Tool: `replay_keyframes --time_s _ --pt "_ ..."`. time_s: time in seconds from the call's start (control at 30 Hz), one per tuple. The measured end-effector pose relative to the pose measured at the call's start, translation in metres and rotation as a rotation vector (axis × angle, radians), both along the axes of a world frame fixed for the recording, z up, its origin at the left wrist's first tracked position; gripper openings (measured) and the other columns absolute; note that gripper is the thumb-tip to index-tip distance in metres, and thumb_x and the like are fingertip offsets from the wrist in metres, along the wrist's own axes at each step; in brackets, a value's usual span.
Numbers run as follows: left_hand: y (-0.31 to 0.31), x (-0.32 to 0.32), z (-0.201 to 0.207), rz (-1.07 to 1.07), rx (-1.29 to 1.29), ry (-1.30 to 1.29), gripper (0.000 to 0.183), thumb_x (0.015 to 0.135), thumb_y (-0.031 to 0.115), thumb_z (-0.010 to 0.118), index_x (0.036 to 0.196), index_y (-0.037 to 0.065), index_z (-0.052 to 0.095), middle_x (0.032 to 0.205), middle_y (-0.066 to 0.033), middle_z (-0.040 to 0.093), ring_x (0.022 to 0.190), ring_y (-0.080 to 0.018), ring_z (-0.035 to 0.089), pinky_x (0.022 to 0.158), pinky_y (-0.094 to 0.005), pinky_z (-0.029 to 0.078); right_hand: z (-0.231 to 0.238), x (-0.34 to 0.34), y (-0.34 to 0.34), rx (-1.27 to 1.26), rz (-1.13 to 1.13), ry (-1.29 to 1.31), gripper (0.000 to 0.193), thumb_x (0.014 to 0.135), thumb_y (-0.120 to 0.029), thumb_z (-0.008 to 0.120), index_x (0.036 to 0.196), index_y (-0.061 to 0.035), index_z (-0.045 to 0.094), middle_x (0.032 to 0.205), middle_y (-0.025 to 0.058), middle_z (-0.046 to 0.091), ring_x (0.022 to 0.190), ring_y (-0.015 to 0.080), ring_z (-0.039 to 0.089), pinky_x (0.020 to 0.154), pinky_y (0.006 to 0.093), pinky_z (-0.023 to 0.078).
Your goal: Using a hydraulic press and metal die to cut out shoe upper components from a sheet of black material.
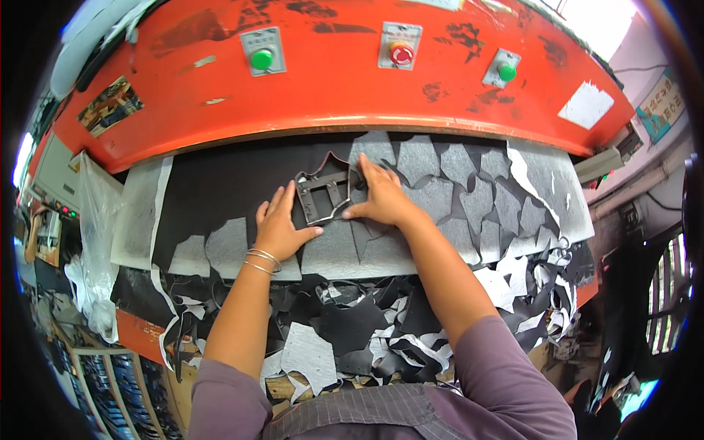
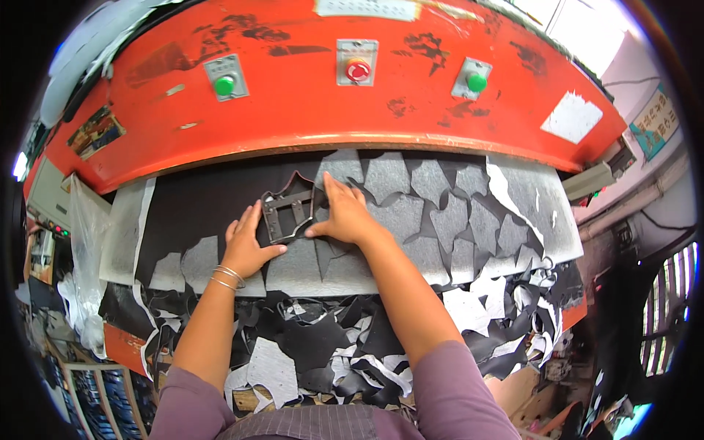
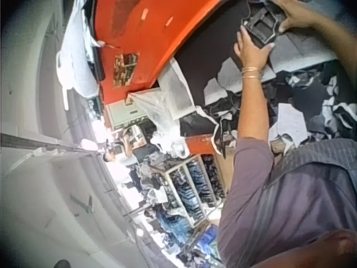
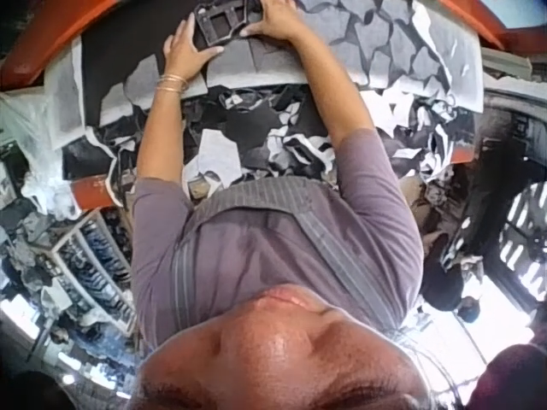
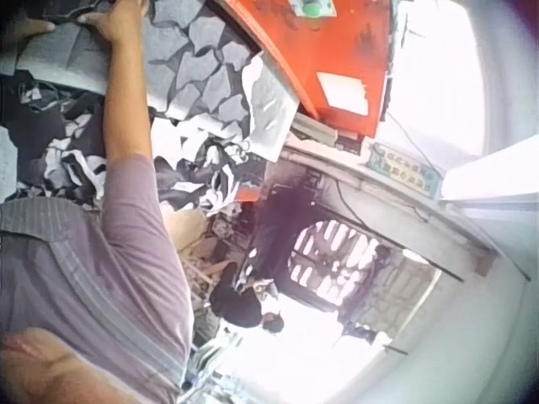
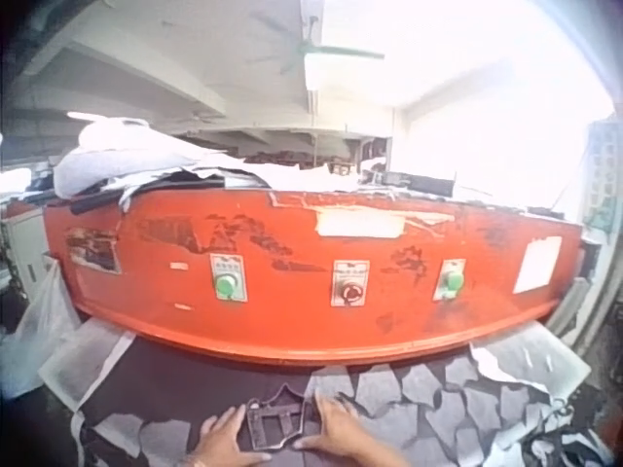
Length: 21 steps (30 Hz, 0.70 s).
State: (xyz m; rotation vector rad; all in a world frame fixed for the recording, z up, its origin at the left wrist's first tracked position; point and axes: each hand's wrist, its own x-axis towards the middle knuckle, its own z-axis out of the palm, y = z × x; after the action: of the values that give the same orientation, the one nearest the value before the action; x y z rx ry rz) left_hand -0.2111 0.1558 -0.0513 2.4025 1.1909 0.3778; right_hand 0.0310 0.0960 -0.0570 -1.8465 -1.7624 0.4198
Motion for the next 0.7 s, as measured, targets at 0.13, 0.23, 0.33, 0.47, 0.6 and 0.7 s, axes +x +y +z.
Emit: replay_keyframes --time_s 0.13,0.23,0.33,0.47,0.6,0.7 --pt "0.011 0.007 -0.007 0.027 0.037 0.017 0.105 0.064 0.046 0.079 0.145 0.003 0.029 0.143 -0.0228 0.039 0.139 -0.03 0.03 0.112 -0.0448 0.015 0.0 0.003 0.019 0.007 0.017 -0.02 0.115 0.053 -0.043 0.086 0.144 -0.0006 0.029 0.14 0.0236 0.043 0.133 0.0341 0.037 0.112 0.0479 0.015" --pt "0.014 0.01 -0.013 0.034 0.057 0.005 0.102 0.065 0.045 0.079 0.145 0.005 0.03 0.14 -0.0208 0.045 0.139 -0.0292 0.029 0.112 -0.0448 0.014 -0.006 0.008 0.022 0.047 0.013 0.015 0.114 0.053 -0.042 0.086 0.143 -0.0004 0.031 0.136 0.0233 0.046 0.132 0.0335 0.039 0.112 0.0481 0.017" --pt "0.016 0.011 -0.016 0.001 0.079 -0.049 0.1 0.066 0.044 0.078 0.144 0.005 0.031 0.136 -0.0186 0.05 0.14 -0.0287 0.028 0.112 -0.0446 0.013 -0.01 0.013 0.024 0.063 0.022 0.003 0.112 0.054 -0.042 0.085 0.143 -0.0009 0.032 0.133 0.0228 0.048 0.13 0.0335 0.04 0.112 0.0475 0.018" --pt "0.016 0.011 -0.016 -0.023 0.04 -0.052 0.098 0.067 0.042 0.078 0.144 0.004 0.031 0.138 -0.0167 0.049 0.141 -0.0282 0.027 0.113 -0.0441 0.012 -0.015 0.018 0.024 0.06 0.037 -0.015 0.11 0.055 -0.043 0.085 0.143 -0.0017 0.033 0.134 0.0221 0.048 0.131 0.0334 0.039 0.112 0.0463 0.017" --pt "0.016 0.01 -0.018 -0.027 0.01 -0.063 0.095 0.07 0.04 0.076 0.145 0.005 0.03 0.14 -0.0173 0.047 0.141 -0.0278 0.026 0.113 -0.0434 0.011 -0.017 0.015 0.023 0.023 0.014 -0.037 0.112 0.054 -0.045 0.085 0.143 -0.002 0.033 0.136 0.0203 0.047 0.132 0.0346 0.037 0.112 0.0453 0.018" --pt "0.02 0.001 -0.022 -0.018 0.017 -0.06 0.094 0.071 0.039 0.075 0.145 0.005 0.029 0.143 -0.0176 0.043 0.141 -0.0277 0.026 0.113 -0.0434 0.011 -0.014 0.007 0.024 0.04 0.008 -0.034 0.111 0.053 -0.044 0.085 0.142 -0.001 0.035 0.136 0.0197 0.048 0.132 0.0346 0.037 0.111 0.0447 0.019"
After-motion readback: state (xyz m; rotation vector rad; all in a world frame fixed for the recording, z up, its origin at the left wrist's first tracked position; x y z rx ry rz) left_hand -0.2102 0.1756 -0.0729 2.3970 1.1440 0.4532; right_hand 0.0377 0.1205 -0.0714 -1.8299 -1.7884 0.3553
